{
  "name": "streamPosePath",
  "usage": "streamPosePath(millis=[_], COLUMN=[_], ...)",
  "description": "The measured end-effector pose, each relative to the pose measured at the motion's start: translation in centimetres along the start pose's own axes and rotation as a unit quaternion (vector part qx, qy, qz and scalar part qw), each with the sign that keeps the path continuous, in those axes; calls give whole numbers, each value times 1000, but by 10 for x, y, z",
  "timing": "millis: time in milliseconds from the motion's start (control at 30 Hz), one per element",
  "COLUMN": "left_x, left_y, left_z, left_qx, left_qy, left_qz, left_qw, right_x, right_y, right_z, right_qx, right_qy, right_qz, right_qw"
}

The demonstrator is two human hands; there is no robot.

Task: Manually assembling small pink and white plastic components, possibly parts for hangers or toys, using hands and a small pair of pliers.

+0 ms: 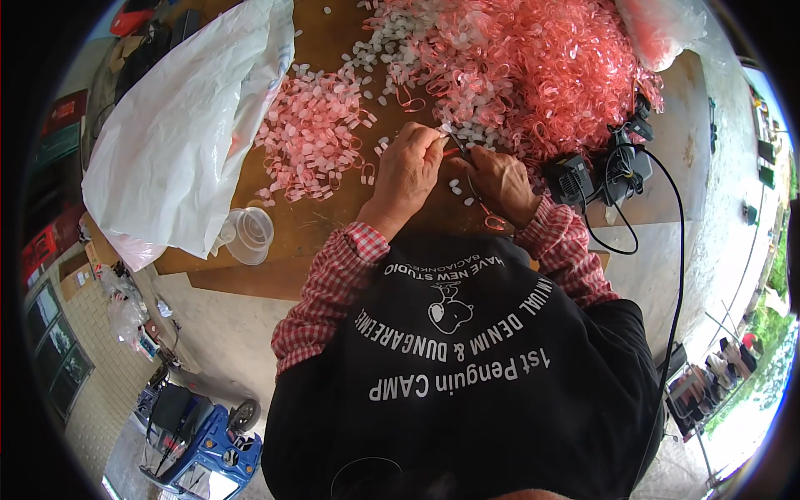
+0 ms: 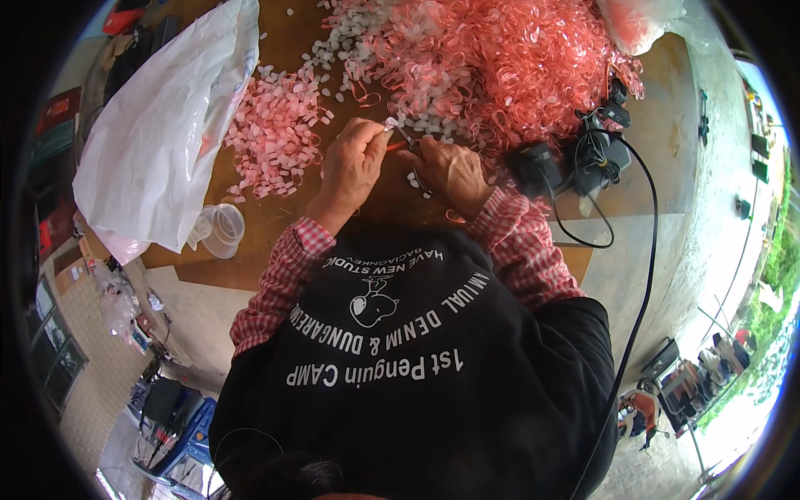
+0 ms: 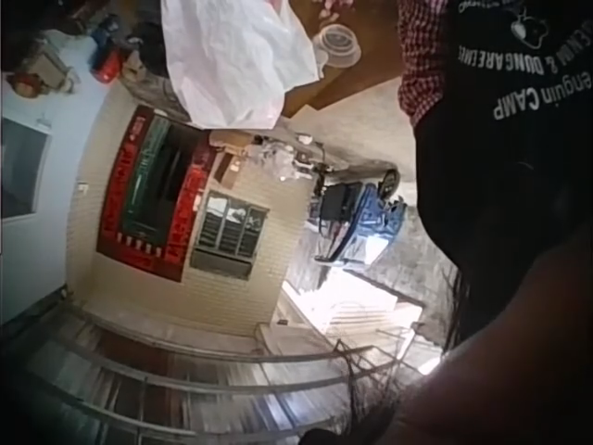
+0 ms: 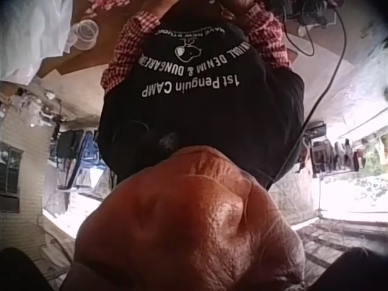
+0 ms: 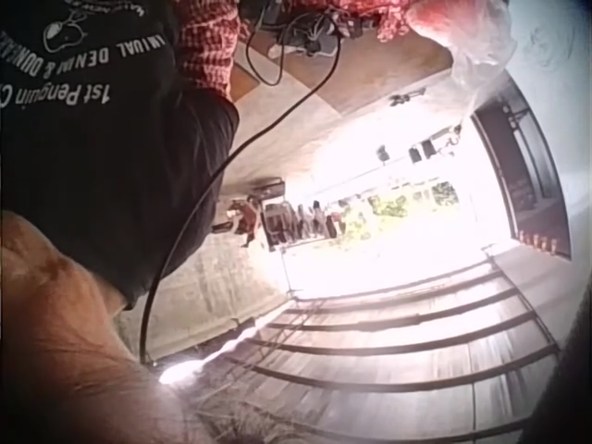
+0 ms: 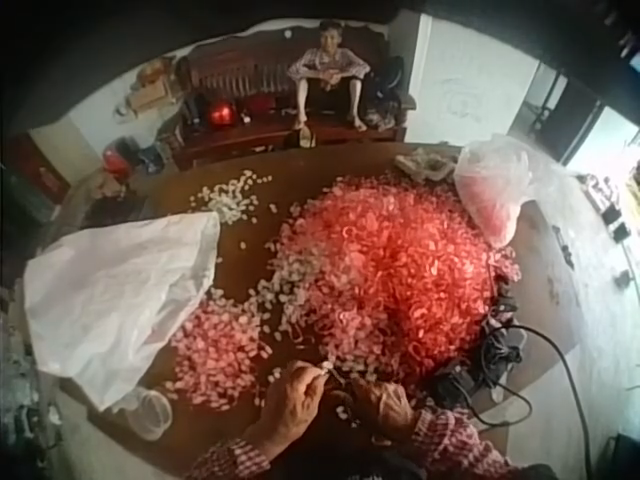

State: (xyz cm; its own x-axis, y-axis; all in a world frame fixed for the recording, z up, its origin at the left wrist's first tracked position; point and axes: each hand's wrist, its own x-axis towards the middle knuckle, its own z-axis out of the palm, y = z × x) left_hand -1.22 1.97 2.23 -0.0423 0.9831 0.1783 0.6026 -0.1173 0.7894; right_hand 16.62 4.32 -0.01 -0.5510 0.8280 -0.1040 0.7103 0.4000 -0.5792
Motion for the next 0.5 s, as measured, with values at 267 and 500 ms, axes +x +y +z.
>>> streamPosePath(millis=[267, 500], left_x=[-3, -9], left_y=[-6, -3], left_z=[-9, 1], left_qx=[-174, -284], left_qy=[-23, -75], left_qz=[-150, -160], left_qw=[973, 942], right_x=[-1, 12], right_y=[-10, -13], right_z=[-27, -19], right_qx=[370, 447], right_qy=[-63, -11], right_qz=[149, 98], right_qw=[915, 889])
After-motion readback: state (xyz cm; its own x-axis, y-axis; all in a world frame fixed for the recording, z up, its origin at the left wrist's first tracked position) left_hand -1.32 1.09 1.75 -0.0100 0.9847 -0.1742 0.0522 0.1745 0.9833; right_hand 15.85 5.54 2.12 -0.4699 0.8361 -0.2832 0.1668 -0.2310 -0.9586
